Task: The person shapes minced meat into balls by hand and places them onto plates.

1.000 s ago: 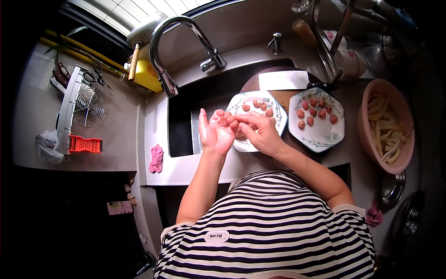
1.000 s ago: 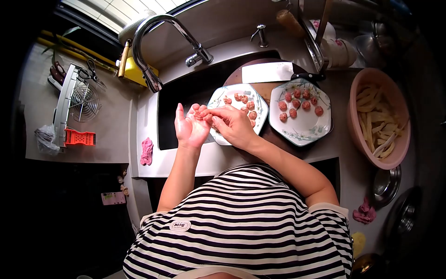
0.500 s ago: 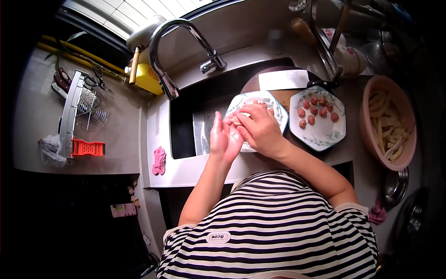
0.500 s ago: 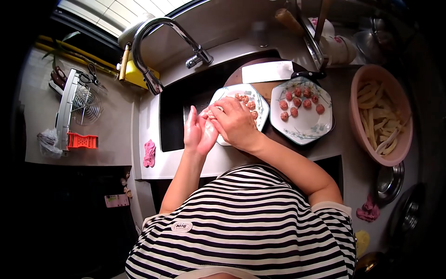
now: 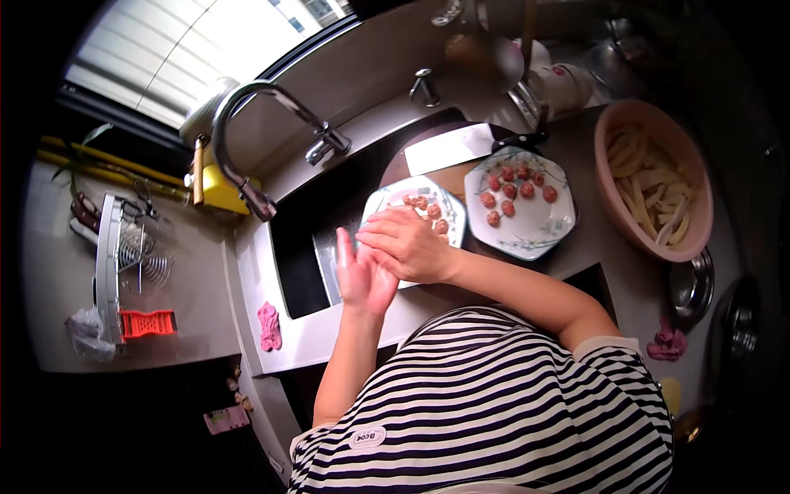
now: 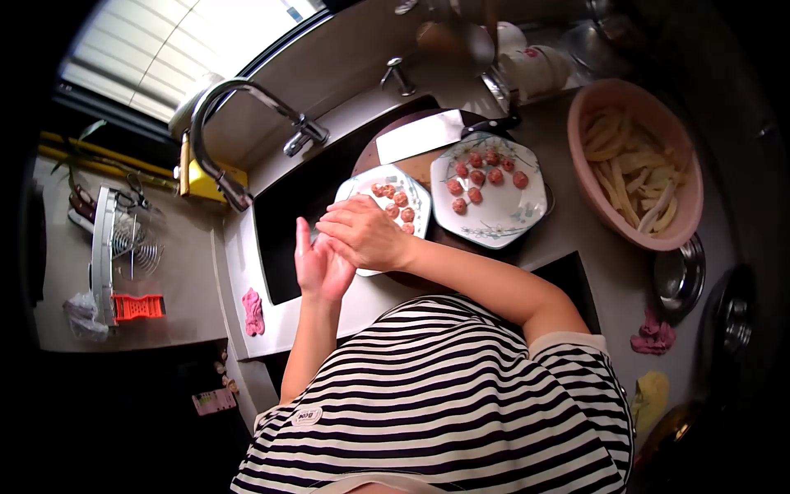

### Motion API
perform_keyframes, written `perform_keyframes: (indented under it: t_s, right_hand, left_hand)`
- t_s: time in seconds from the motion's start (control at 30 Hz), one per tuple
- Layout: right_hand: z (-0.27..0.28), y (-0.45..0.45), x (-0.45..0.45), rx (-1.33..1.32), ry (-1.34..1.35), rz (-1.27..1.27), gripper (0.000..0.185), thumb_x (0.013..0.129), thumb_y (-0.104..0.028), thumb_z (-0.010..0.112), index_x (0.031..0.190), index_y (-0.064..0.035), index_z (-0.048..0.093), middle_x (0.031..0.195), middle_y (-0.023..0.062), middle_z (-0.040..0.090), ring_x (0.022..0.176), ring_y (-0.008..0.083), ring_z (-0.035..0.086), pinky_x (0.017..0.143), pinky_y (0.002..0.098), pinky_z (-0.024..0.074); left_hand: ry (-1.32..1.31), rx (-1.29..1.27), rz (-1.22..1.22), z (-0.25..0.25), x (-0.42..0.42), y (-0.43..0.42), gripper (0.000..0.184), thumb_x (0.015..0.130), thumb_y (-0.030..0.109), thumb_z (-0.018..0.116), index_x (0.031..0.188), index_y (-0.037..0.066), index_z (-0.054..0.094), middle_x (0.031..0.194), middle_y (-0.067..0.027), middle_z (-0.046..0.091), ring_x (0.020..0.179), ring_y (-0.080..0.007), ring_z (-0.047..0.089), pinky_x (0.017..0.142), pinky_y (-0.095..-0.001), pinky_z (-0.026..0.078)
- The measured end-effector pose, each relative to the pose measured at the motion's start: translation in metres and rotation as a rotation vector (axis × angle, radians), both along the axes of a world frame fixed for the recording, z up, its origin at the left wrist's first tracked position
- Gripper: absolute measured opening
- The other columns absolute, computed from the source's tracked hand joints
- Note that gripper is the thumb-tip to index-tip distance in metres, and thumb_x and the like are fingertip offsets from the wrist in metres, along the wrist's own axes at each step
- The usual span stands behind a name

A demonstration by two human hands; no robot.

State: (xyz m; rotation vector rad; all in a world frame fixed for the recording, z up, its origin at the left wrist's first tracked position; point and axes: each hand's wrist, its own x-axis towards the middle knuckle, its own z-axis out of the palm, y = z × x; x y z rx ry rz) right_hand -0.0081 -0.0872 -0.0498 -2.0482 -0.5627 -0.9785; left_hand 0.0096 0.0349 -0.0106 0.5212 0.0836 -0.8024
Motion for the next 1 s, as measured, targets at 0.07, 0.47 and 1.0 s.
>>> perform_keyframes:
  t_s: [0.07,0.47,1.0]
  right_hand:
    - [-0.011,-0.002,0.01,0.117,0.015,0.021,0.016,0.078,-0.012,0.061,0.09,-0.0026,0.062,0.088,0.0104,0.061,0.085,0.0267,0.057,0.076,0.038,0.0442]
    - [-0.015,-0.022,0.033,0.754,0.463,0.027,0.053,0.09,-0.039,0.053,0.055,0.0004,0.05,0.048,0.0109,0.05,0.044,0.0202,0.049,0.047,0.0336,0.04]
    - [0.025,0.013,-0.013,0.406,0.114,0.167,0.024,0.083,-0.024,0.058,0.071,-0.0034,0.063,0.073,0.0084,0.061,0.073,0.0243,0.057,0.071,0.0337,0.0449]
  left_hand:
    - [0.015,-0.049,-0.069,0.006,-0.003,0.0,0.077,0.09,0.058,0.031,0.136,-0.004,0.022,0.139,-0.0172,0.032,0.13,-0.0258,0.03,0.109,-0.0382,0.022]
    - [0.04,0.184,0.039,-0.019,0.016,0.026,0.042,0.093,0.031,0.042,0.112,-0.004,0.053,0.116,-0.0168,0.056,0.114,-0.0292,0.049,0.099,-0.043,0.037]
    - [-0.073,0.299,0.084,-0.011,0.014,0.016,0.04,0.095,0.039,0.041,0.069,0.011,0.05,0.062,-0.0004,0.05,0.053,-0.0123,0.048,0.048,-0.0238,0.041]
